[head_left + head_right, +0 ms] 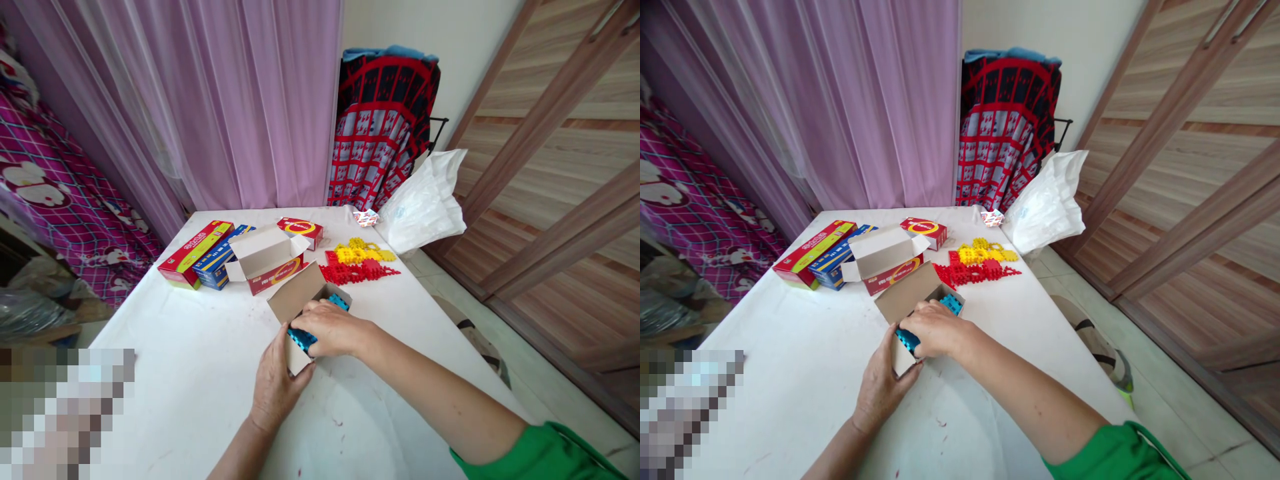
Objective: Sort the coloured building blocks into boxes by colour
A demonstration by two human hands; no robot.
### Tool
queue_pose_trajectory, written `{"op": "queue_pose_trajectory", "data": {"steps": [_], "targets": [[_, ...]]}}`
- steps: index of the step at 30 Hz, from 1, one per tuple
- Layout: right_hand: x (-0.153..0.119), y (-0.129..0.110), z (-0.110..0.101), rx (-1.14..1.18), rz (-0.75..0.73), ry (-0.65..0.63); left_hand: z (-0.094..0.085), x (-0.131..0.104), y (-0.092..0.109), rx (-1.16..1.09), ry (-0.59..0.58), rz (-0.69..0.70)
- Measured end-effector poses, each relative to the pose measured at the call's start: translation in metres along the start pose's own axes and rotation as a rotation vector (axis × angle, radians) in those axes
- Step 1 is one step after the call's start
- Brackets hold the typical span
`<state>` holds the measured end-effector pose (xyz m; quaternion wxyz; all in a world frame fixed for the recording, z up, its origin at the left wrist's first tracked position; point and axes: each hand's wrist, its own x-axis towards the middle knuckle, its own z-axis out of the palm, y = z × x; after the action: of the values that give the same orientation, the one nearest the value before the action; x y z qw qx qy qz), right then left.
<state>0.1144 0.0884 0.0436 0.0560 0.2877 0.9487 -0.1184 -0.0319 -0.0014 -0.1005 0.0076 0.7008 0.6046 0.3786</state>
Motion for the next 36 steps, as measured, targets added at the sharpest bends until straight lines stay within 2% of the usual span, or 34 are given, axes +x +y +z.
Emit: {"op": "queue_pose_trajectory", "data": {"steps": [5,9,12,15,17,20,23,25,28,32,36], "targets": [[0.005,0.0,0.008,0.002,-0.004,0.023,0.0,0.0,0.0,0.006,0.009,-0.001],[0.003,0.002,0.013,0.2,0.095,0.115,0.001,0.0,-0.001,0.001,0.014,0.005],[-0.003,0.016,0.009,0.464,0.223,0.214,0.001,0.0,-0.001,0.001,0.017,0.012],[-0.011,0.04,-0.004,0.559,0.241,0.267,0.0,0.0,0.0,0.0,0.02,0.01],[-0.014,0.054,-0.016,0.524,0.185,0.226,-0.001,0.001,0.001,0.002,0.019,0.004],[-0.012,0.061,-0.027,0.447,0.08,0.036,-0.002,0.002,0.001,0.0,0.018,0.003],[-0.002,0.052,-0.023,0.301,0.047,-0.138,-0.001,0.002,-0.001,-0.003,0.019,0.003],[0.005,0.044,-0.015,0.188,0.054,-0.2,-0.001,0.002,-0.001,-0.005,0.016,-0.001],[0.007,0.039,-0.007,0.083,0.049,-0.178,-0.001,0.002,-0.001,-0.014,0.019,0.002],[0.0,0.042,-0.008,0.046,0.009,-0.098,-0.001,0.002,-0.001,-0.022,0.02,0.009],[0.0,0.041,-0.012,-0.018,-0.047,-0.166,-0.001,0.002,-0.002,-0.016,0.017,0.004]]}}
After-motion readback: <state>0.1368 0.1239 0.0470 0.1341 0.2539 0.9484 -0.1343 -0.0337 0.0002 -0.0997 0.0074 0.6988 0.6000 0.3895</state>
